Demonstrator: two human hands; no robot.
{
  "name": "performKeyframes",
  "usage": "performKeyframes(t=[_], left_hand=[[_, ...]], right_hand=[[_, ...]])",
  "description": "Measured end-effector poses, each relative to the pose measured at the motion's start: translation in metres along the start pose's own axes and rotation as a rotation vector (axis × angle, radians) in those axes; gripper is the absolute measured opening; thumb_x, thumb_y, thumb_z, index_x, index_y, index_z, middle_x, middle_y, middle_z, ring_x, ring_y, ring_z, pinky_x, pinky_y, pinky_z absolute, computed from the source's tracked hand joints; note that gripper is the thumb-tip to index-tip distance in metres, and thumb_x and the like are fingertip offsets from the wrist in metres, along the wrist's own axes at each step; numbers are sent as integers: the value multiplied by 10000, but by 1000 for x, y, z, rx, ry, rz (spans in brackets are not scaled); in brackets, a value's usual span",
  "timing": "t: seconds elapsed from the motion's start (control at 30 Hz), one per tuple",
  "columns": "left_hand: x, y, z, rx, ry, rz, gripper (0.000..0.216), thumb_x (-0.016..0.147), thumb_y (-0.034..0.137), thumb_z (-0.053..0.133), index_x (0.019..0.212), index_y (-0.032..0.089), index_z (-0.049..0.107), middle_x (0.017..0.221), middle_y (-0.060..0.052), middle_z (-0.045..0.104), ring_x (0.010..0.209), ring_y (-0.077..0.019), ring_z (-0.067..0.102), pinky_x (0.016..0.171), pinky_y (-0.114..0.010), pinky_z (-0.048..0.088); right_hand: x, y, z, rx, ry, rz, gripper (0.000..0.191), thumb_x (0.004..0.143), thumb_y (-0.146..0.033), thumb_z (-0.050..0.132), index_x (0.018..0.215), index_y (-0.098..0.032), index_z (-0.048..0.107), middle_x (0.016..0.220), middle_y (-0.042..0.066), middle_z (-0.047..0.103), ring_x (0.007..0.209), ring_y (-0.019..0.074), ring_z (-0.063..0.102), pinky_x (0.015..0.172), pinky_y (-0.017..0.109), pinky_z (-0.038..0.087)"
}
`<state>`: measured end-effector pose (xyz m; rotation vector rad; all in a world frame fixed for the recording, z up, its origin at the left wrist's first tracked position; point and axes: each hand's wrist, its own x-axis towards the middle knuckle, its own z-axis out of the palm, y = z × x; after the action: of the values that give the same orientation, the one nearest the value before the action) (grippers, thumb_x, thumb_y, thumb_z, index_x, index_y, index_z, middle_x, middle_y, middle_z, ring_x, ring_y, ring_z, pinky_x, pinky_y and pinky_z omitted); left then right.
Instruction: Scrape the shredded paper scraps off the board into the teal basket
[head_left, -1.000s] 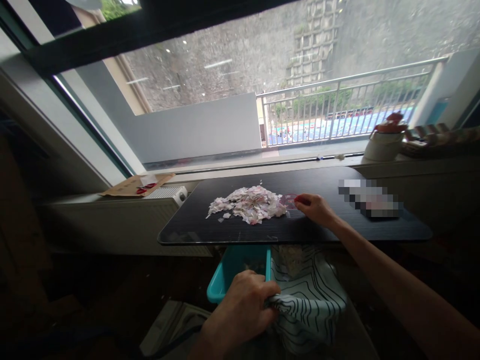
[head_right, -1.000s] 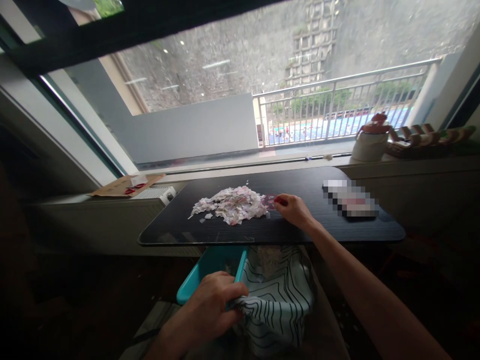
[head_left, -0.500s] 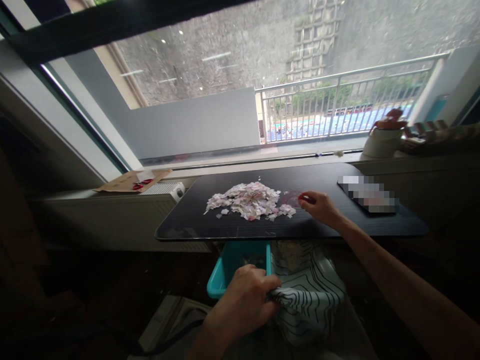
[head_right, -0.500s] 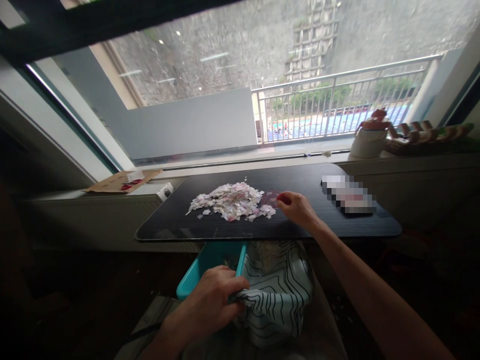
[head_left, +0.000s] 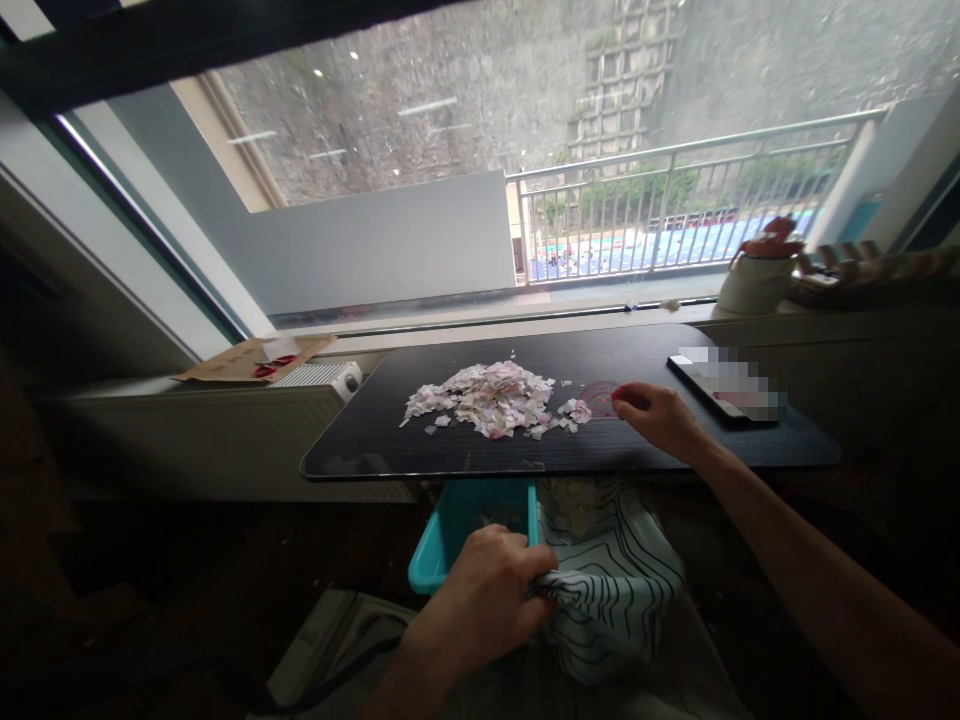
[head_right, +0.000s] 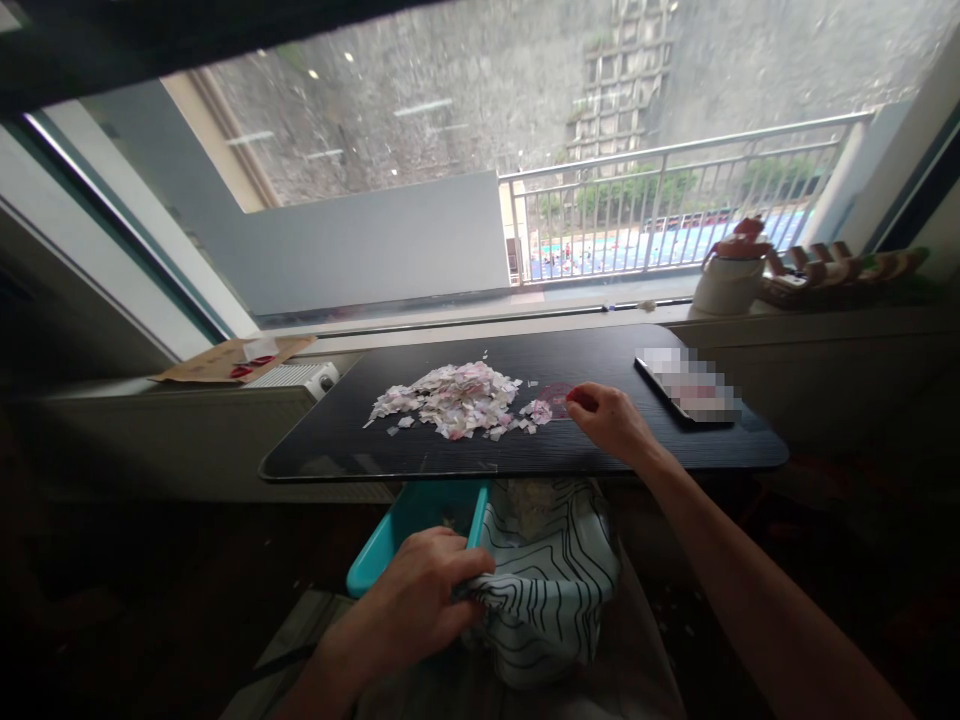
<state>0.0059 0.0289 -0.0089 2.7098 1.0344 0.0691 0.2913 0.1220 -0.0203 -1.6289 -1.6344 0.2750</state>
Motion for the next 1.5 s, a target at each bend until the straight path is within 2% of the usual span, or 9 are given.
performKeyframes(t=[0.1, 0.2, 0.43, 0.7, 0.9, 1.07, 1.17, 1.33, 1.5], left_hand=[[1, 0, -1, 5, -3, 8, 37, 796, 236, 587, 770, 211, 577, 682, 9, 594, 701, -187, 558, 702, -284, 353], [2, 1, -2, 21, -2, 13, 38, 797, 241, 590, 772, 214, 579, 677, 11, 589, 695, -186, 555, 683, -283, 349], [2, 2, -1, 31, -4, 17, 54, 804, 261, 590, 778, 215, 579, 683, 9, 594, 703, -193, 563, 687, -286, 358], [2, 2, -2, 26, -7, 16, 44, 805, 241, 574, 776, 209, 583, 682, 2, 594, 702, -190, 558, 685, -283, 352], [3, 3, -3, 16, -18, 15, 44, 804, 244, 579, 776, 210, 582, 681, 3, 596, 699, -192, 563, 693, -285, 361], [3, 2, -1, 36, -14, 17, 41, 801, 242, 582, 773, 212, 583, 672, 5, 594, 690, -194, 567, 690, -288, 368], [2, 1, 0, 37, -12, 17, 46, 802, 253, 584, 779, 214, 582, 679, 5, 596, 694, -197, 570, 698, -291, 374], [2, 1, 1, 50, -7, 8, 58, 797, 271, 600, 784, 218, 582, 696, 5, 597, 700, -204, 568, 677, -299, 367], [3, 1, 0, 52, -7, 15, 61, 800, 275, 603, 782, 222, 580, 694, 12, 594, 702, -198, 565, 681, -297, 359]], right_hand=[[-2, -5, -2, -48, -52, -13, 187, 743, -311, 547, 800, -198, 684, 737, 26, 710, 670, 168, 628, 623, 272, 443], [-2, -7, -4, -93, -19, 8, 187, 739, -313, 553, 805, -200, 686, 741, 30, 712, 671, 174, 628, 616, 276, 436], [-3, -10, 4, -20, -97, -65, 190, 761, -333, 541, 797, -207, 679, 718, 13, 700, 651, 161, 620, 617, 261, 445], [-2, -7, -1, -73, -45, -45, 187, 759, -327, 548, 815, -211, 685, 747, 24, 714, 661, 168, 623, 607, 266, 437], [0, -16, 0, -129, 4, -26, 205, 773, -350, 536, 824, -212, 680, 736, 26, 705, 659, 166, 614, 608, 265, 422], [1, -23, 11, -92, -76, -77, 202, 762, -332, 533, 809, -205, 682, 682, 15, 681, 623, 156, 594, 582, 260, 413], [0, -20, 10, -26, -108, -81, 199, 754, -332, 538, 791, -198, 680, 690, 13, 682, 628, 154, 599, 597, 259, 429], [-6, -8, -2, -48, -54, -31, 182, 741, -331, 553, 787, -208, 679, 723, 22, 702, 652, 169, 616, 612, 269, 442], [-10, -7, -2, -27, -120, -55, 188, 746, -341, 551, 772, -207, 680, 686, 14, 694, 623, 163, 608, 592, 262, 443]])
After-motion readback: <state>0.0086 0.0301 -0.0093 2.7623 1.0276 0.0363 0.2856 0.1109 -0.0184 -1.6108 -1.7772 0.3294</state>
